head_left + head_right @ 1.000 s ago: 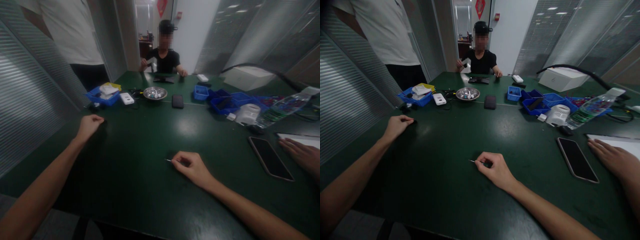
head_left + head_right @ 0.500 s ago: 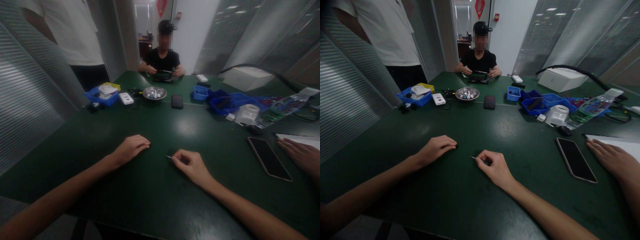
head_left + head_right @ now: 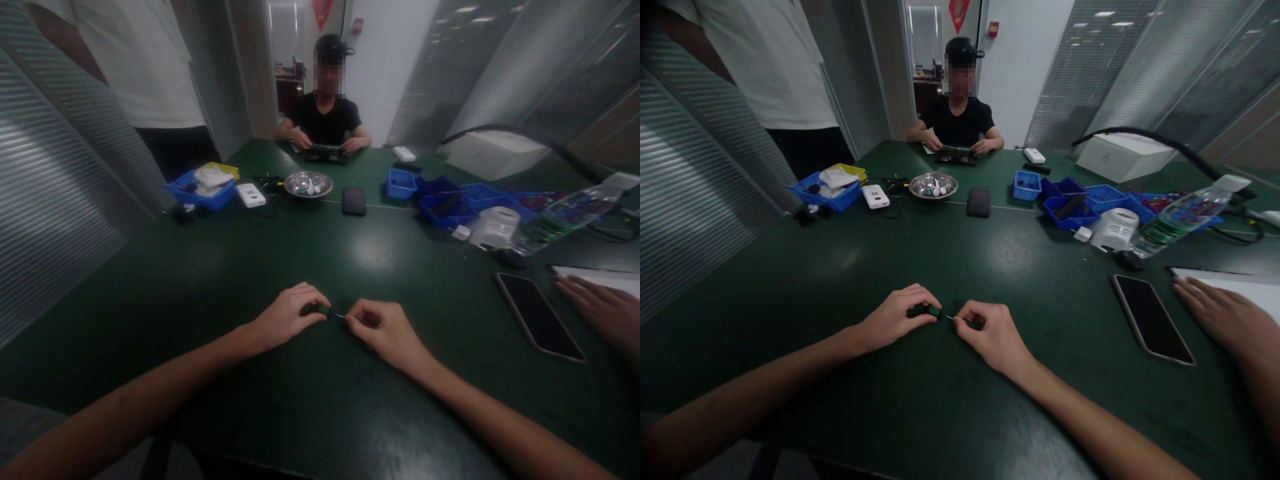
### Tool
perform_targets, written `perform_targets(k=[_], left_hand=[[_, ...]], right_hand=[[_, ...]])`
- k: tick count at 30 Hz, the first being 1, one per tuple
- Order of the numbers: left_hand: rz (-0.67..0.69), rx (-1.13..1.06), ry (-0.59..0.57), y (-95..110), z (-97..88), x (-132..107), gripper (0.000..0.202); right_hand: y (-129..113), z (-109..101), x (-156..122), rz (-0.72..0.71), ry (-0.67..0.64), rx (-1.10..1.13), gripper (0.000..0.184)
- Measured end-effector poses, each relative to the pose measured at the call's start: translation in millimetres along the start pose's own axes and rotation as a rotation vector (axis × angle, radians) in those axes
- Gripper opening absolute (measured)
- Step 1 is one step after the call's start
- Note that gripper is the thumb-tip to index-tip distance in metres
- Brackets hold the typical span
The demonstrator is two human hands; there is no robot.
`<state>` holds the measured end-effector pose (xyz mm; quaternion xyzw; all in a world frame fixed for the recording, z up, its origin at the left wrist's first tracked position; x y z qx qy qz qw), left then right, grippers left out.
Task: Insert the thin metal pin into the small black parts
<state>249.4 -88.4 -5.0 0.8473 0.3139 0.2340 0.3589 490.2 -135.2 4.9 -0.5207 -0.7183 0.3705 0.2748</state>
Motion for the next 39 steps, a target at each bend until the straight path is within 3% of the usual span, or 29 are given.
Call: perform_targets(k=[16,25,29,36,39], left_hand=[[0.059,-0.019,-0.045,1.8,7.7,3.3,0.016],[0.115,-0.009,-0.152,3.7,-12.7,-10.5,0.032],[0.038,0.089,-0.118,-27.4,-48.3,-22.6,0.035],[-0.380,0.364,0.301,-130.7,-170.6,-71.2,0.037],[-0.516,0.448,0.393,-155.2,-202.3,-95.7,0.044]], right_hand=[[-12.4,9.6,2.6,-0.162,-0.027,-0.003,0.021],[-4.5,1.8,-3.4,-0.119,-0.002,0.015,0.023],[-3.2,1.1,-4.0,-0.121,-0.001,0.020,0.022],[-3.7,0.9,-4.5,-0.117,0.001,0.019,0.020],[-3.2,0.7,-4.4,-0.117,-0.001,0.024,0.021]])
Point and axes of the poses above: each hand's wrist, its own x-axis towards the middle knuckle, its own z-axis out of the palm, y = z × x, the point moved 1 cm from there along x, towards the middle knuckle, and after that the axes turned 1 degree about -x, right-handed, at the moved point
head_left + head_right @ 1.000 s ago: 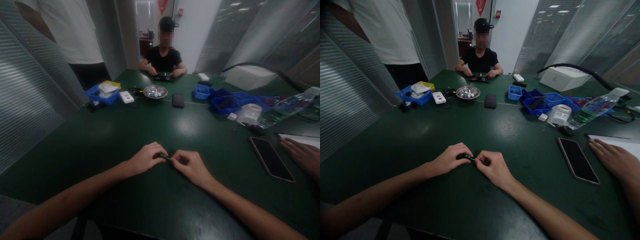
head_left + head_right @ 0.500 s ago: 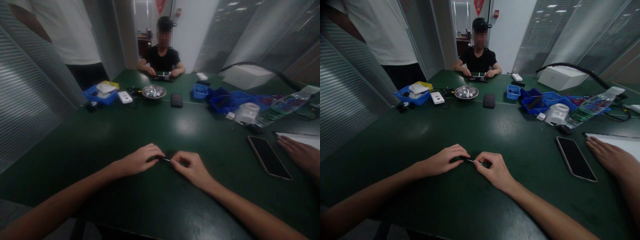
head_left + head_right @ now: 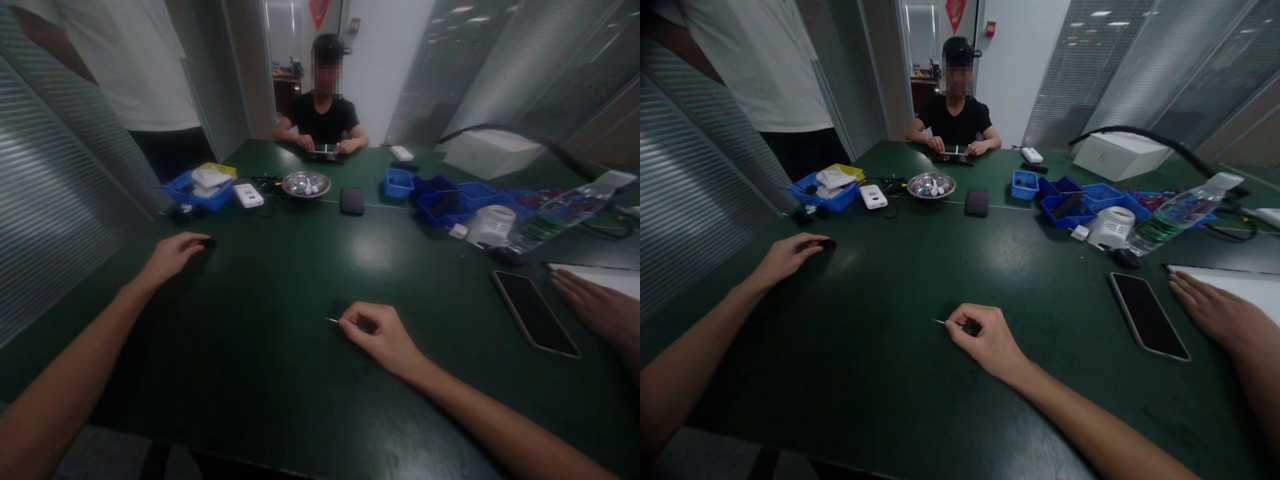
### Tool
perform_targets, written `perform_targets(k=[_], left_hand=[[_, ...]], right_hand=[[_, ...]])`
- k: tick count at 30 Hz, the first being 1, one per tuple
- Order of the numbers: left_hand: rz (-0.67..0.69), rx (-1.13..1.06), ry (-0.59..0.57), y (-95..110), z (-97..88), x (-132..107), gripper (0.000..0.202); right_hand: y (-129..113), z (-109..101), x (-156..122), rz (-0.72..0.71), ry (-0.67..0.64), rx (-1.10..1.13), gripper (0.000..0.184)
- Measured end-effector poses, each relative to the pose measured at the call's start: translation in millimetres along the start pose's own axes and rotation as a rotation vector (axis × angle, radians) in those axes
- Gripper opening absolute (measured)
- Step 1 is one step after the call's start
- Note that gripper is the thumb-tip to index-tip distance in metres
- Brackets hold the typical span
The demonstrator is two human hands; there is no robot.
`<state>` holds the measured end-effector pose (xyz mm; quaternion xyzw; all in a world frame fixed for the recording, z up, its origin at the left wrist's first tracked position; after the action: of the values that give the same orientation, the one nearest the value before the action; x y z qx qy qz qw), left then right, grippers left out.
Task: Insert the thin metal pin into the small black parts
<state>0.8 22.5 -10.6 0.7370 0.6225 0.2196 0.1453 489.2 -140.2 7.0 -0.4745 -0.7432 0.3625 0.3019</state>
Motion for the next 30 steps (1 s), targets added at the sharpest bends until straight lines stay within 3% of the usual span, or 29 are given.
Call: perform_targets(k=[6,11,15,20,24,30], left_hand=[[-0.146,0.159,0.080,-29.3,-15.7,-7.0,0.053],[-0.257,0.187,-0.045,-37.0,-25.0,-8.7,0.035],[-0.275,0.167,-0.050,-28.0,-30.1,-12.7,0.032],[-0.354,0.055,0.154,-10.8,-29.5,-15.9,0.037],[-0.308,-0.092,0.246,-0.2,-21.4,-12.4,0.040],[-0.230,0.011,0.225,11.2,-10.8,-9.7,0.037]], right_hand=[[1.2,-0.3,-0.2,-0.002,-0.007,-0.013,0.021],[1.5,0.2,-0.4,0.003,-0.015,-0.006,0.021],[3.6,1.0,-1.7,-0.004,-0.009,0.002,0.020],[5.5,1.4,-2.5,-0.007,-0.010,-0.003,0.020],[4.9,1.3,-2.4,-0.003,-0.010,-0.005,0.020],[2.9,1.2,-1.4,-0.004,-0.016,-0.004,0.021]])
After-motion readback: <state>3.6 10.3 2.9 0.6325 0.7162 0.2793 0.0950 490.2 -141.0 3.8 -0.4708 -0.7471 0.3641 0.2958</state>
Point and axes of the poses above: each hand's wrist, its own x-axis towards the middle knuckle, its own z-axis out of the palm, y = z × x, the point moved 1 cm from there along x, towards the middle knuckle, and after that the axes turned 1 degree about -x, right-handed, at the moved point
